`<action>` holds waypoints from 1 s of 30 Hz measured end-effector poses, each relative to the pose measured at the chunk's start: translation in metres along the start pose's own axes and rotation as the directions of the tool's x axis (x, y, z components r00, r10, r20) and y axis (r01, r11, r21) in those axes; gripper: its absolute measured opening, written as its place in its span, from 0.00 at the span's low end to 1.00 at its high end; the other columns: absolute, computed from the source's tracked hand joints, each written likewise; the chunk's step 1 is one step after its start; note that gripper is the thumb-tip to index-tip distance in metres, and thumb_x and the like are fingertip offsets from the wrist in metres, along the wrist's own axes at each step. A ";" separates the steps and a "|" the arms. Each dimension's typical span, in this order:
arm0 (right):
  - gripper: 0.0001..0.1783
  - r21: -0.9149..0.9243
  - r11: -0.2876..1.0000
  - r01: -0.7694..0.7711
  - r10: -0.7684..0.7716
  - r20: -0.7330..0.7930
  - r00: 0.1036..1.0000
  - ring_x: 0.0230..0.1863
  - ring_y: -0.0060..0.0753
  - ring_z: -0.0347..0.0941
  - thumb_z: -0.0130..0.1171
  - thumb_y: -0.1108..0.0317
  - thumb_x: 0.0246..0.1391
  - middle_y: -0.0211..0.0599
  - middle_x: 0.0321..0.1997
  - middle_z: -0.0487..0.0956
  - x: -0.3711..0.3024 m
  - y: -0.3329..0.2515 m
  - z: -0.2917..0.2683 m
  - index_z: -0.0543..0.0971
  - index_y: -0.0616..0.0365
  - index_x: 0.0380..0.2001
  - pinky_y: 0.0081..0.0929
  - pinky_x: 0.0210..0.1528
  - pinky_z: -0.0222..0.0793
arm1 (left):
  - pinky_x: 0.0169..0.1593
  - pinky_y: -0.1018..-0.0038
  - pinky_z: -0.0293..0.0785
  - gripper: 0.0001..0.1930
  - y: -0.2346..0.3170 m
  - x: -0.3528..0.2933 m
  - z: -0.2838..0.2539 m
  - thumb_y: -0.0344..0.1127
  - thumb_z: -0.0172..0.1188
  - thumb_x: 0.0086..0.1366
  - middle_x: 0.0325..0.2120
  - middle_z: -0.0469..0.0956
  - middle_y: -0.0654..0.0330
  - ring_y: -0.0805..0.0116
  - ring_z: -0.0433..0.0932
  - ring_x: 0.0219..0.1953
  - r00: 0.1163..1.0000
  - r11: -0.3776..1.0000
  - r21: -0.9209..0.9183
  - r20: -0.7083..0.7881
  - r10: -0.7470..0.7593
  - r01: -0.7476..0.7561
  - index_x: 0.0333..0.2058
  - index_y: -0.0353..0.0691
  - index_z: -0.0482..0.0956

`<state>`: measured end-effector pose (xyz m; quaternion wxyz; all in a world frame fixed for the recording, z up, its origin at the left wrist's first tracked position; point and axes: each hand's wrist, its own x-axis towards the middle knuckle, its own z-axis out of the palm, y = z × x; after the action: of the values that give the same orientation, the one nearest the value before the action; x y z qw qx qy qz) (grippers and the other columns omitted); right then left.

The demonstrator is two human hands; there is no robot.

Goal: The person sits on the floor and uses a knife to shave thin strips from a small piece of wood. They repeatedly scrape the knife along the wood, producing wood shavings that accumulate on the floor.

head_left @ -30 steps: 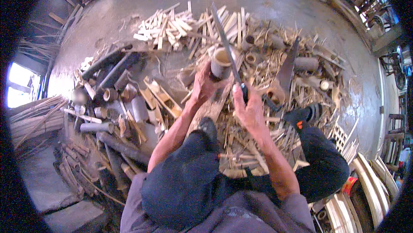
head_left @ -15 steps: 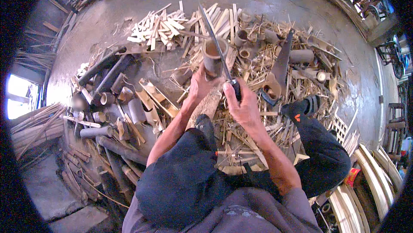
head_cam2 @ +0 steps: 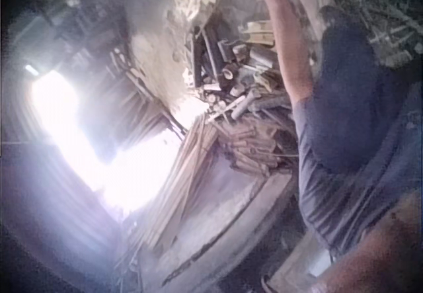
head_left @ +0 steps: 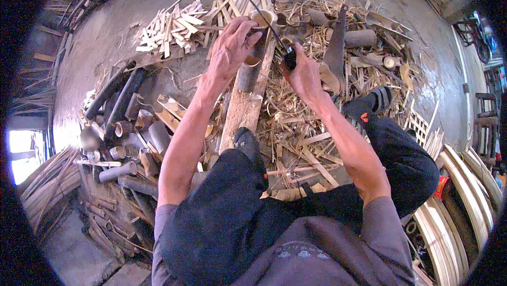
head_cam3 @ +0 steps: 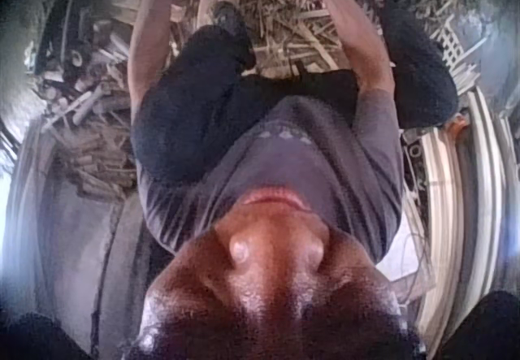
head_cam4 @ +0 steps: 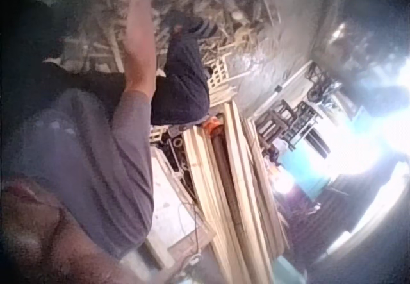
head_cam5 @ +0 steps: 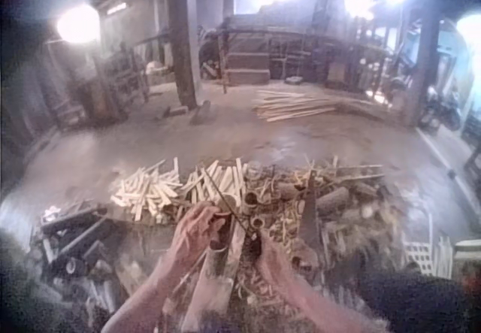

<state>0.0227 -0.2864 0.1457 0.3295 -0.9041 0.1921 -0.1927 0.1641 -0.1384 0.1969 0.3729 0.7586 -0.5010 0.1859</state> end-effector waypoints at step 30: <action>0.18 0.362 0.903 -0.231 0.092 0.364 0.927 0.23 0.19 0.61 0.58 0.68 0.48 0.27 0.23 0.69 -0.026 -0.023 -0.008 0.72 0.62 0.43 0.22 0.26 0.60 | 0.43 0.62 0.72 0.15 -0.002 -0.030 -0.021 0.34 0.65 0.57 0.42 0.65 0.51 0.52 0.70 0.41 0.995 0.987 -0.130 -0.003 -0.100 0.098 0.43 0.48 0.75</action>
<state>0.0019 -0.2622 0.1615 0.5495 -0.8181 0.1647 -0.0409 0.1549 -0.1032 0.1902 0.4326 0.7558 -0.4719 0.1379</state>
